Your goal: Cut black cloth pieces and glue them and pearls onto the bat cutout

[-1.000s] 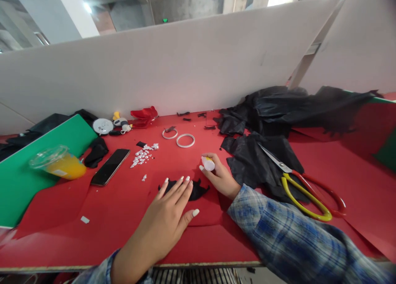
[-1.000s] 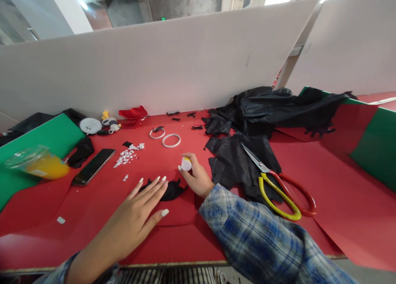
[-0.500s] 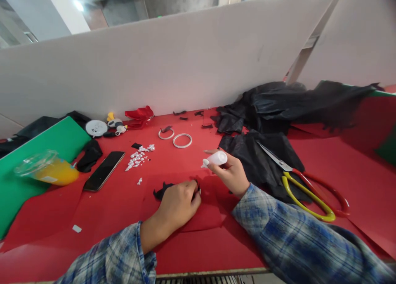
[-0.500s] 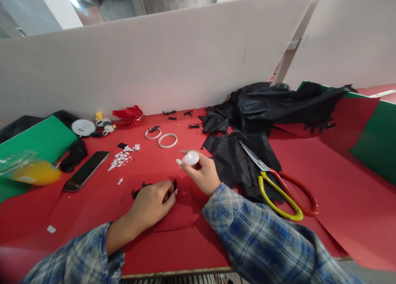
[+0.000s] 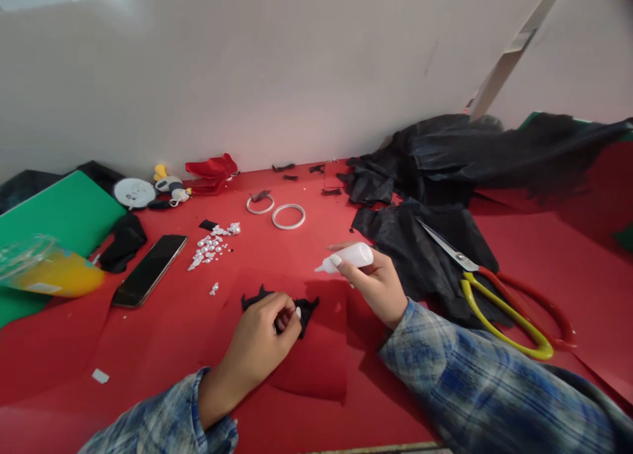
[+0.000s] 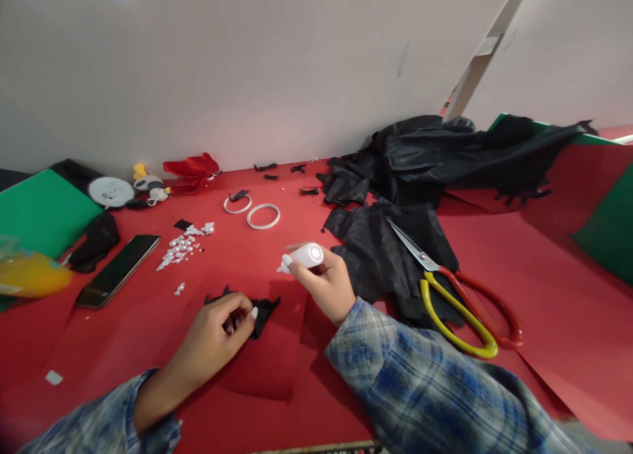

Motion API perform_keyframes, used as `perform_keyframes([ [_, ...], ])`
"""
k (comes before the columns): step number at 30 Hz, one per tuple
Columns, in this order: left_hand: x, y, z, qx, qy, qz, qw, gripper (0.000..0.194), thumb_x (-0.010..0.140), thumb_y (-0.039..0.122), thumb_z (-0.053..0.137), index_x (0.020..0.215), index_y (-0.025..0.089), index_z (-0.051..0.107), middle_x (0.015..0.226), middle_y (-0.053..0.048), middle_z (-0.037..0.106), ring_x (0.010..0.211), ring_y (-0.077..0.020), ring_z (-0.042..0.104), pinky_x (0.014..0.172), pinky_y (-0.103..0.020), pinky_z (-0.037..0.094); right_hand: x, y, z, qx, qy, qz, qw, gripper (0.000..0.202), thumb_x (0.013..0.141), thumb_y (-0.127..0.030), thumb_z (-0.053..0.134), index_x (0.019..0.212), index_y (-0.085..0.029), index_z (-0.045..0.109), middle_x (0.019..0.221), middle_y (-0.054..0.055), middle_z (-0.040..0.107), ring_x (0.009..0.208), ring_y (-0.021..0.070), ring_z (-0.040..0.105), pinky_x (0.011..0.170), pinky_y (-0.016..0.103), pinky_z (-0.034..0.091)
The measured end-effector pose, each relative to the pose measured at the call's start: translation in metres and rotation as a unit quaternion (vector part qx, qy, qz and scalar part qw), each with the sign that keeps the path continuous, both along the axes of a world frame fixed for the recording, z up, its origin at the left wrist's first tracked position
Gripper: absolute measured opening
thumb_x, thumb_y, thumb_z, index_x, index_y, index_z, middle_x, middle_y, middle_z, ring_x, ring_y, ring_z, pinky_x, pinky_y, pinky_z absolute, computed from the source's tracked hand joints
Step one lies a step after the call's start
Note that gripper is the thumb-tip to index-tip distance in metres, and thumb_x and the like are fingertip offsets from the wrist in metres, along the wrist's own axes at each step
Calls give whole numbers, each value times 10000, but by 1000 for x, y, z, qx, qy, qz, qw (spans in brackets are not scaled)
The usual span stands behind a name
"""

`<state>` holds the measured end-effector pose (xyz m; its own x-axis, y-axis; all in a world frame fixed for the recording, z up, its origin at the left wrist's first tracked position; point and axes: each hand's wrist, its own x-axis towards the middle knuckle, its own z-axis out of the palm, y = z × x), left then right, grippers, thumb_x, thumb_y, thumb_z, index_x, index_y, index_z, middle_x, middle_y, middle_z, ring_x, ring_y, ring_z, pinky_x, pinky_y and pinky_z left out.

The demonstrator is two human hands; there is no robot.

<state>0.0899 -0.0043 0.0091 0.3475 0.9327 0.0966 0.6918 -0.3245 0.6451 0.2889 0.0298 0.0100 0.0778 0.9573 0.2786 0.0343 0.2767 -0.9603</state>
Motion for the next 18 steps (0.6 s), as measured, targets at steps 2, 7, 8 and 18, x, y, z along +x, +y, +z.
perform_keyframes([
  [2,-2,1,0,-7,-15,0,1000,148,826,182,463,679,198,475,638,24,538,561,-109,518,555,-200,402,1,-5,2,-5,-8,13,1000,294,769,-460,664,794,-168,678,689,51,701,586,173,622,556,291,518],
  [7,-5,1,-2,-15,-17,-10,1000,158,843,193,468,686,196,488,638,26,535,563,-108,513,550,-203,399,7,-22,1,37,-90,76,992,193,774,-383,659,744,-193,646,682,55,688,560,161,599,509,261,485],
  [8,-5,1,-2,-17,-15,-13,1000,160,845,194,470,686,196,490,637,27,536,564,-108,514,550,-204,398,8,-26,0,40,-105,95,989,172,773,-367,658,739,-199,639,666,49,677,540,155,583,489,256,472],
  [18,-2,2,-3,-27,29,-4,999,167,847,227,475,684,198,499,616,29,544,551,-113,520,532,-215,375,3,-37,-8,-2,-137,187,973,123,840,-299,615,833,-179,641,748,62,695,614,161,625,542,260,491],
])
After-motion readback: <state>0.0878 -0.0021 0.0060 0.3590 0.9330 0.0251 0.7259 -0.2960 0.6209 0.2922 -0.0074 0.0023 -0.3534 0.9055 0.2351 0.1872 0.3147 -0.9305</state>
